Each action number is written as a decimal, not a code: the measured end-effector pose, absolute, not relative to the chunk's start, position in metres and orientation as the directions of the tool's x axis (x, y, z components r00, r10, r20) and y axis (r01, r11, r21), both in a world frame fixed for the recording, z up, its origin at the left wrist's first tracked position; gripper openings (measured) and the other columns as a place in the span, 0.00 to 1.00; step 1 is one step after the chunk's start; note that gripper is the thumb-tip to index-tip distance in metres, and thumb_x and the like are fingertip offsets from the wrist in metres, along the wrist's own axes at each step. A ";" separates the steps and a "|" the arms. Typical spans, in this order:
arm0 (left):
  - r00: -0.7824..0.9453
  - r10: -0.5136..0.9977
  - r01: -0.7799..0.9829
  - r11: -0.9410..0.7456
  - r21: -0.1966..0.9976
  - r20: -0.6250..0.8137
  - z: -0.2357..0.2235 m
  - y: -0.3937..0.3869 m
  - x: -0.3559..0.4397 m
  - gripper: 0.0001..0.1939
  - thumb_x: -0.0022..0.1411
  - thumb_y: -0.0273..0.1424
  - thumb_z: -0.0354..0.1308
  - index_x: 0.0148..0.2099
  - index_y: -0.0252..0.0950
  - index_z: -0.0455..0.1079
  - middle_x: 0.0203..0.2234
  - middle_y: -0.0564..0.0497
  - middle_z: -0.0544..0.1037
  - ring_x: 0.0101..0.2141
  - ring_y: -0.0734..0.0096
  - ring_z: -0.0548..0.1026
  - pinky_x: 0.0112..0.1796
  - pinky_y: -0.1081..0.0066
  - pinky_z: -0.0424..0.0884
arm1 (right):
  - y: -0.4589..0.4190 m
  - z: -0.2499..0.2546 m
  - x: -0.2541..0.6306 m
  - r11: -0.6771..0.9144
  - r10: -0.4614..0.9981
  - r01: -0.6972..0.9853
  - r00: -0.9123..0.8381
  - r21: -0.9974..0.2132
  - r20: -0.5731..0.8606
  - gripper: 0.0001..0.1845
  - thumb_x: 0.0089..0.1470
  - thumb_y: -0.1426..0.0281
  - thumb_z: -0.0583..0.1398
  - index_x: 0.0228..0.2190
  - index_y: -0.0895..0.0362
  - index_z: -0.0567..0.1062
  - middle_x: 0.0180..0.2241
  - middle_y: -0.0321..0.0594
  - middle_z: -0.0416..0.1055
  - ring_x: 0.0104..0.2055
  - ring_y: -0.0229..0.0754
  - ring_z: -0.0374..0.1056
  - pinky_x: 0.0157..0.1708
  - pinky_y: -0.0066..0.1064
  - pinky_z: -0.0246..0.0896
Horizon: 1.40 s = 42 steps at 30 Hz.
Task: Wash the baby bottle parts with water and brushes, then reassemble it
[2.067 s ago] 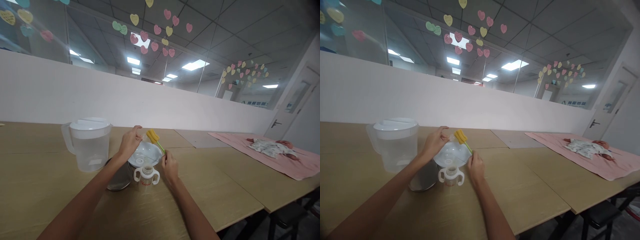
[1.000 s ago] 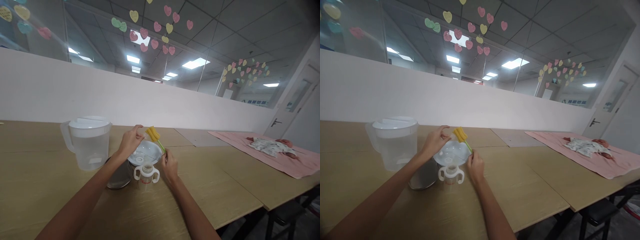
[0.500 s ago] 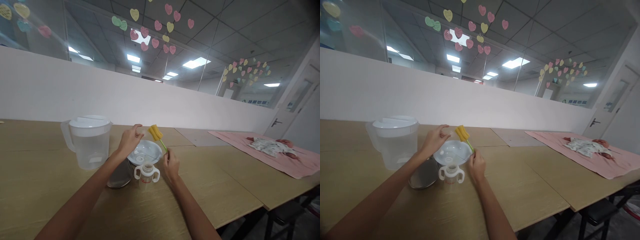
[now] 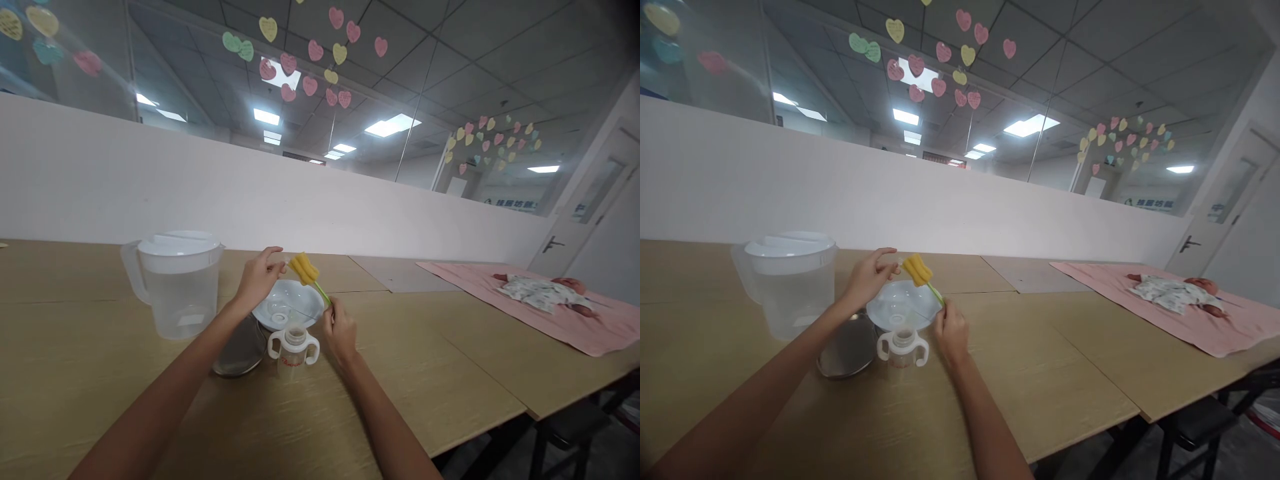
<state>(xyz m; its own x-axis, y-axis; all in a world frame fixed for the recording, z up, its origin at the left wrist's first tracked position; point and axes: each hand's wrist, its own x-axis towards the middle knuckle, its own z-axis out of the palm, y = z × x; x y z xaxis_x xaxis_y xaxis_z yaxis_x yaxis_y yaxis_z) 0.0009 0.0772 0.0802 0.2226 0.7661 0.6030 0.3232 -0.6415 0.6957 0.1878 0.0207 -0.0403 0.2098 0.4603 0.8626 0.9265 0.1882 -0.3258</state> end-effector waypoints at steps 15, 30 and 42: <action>0.205 0.934 -0.277 -0.231 0.933 0.292 0.079 0.087 0.008 0.25 0.53 0.26 0.59 0.54 0.33 0.60 0.38 0.43 0.78 0.36 0.68 0.77 0.40 0.67 0.73 | 0.020 -0.043 0.183 0.289 0.457 0.910 0.142 -0.297 0.878 0.18 0.53 0.72 0.45 0.37 0.62 0.72 0.22 0.39 0.69 0.22 0.35 0.62 0.25 0.25 0.55; 0.173 0.956 -0.431 -0.143 0.891 0.237 0.087 0.087 0.000 0.16 0.55 0.22 0.57 0.47 0.31 0.61 0.37 0.43 0.78 0.42 0.69 0.75 0.46 0.68 0.70 | 0.023 -0.042 0.189 0.238 0.534 0.940 0.082 -0.243 0.841 0.17 0.51 0.72 0.48 0.32 0.60 0.75 0.23 0.40 0.71 0.23 0.35 0.64 0.24 0.23 0.52; 0.274 0.935 -0.410 -0.097 0.907 0.224 0.083 0.088 0.001 0.17 0.51 0.27 0.62 0.45 0.35 0.65 0.39 0.46 0.77 0.42 0.70 0.74 0.45 0.70 0.67 | 0.016 -0.038 0.188 0.306 0.408 0.898 0.175 -0.315 0.896 0.17 0.52 0.73 0.46 0.34 0.62 0.73 0.22 0.38 0.70 0.21 0.34 0.61 0.25 0.24 0.54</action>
<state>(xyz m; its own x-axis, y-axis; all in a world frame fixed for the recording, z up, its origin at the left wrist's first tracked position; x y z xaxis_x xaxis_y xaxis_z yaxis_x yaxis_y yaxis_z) 0.0005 0.0878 0.0832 0.2738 0.9353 0.2240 -0.4101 -0.0972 0.9068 0.1881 0.0157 -0.0384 0.1748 0.4084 0.8959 0.8984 0.3062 -0.3149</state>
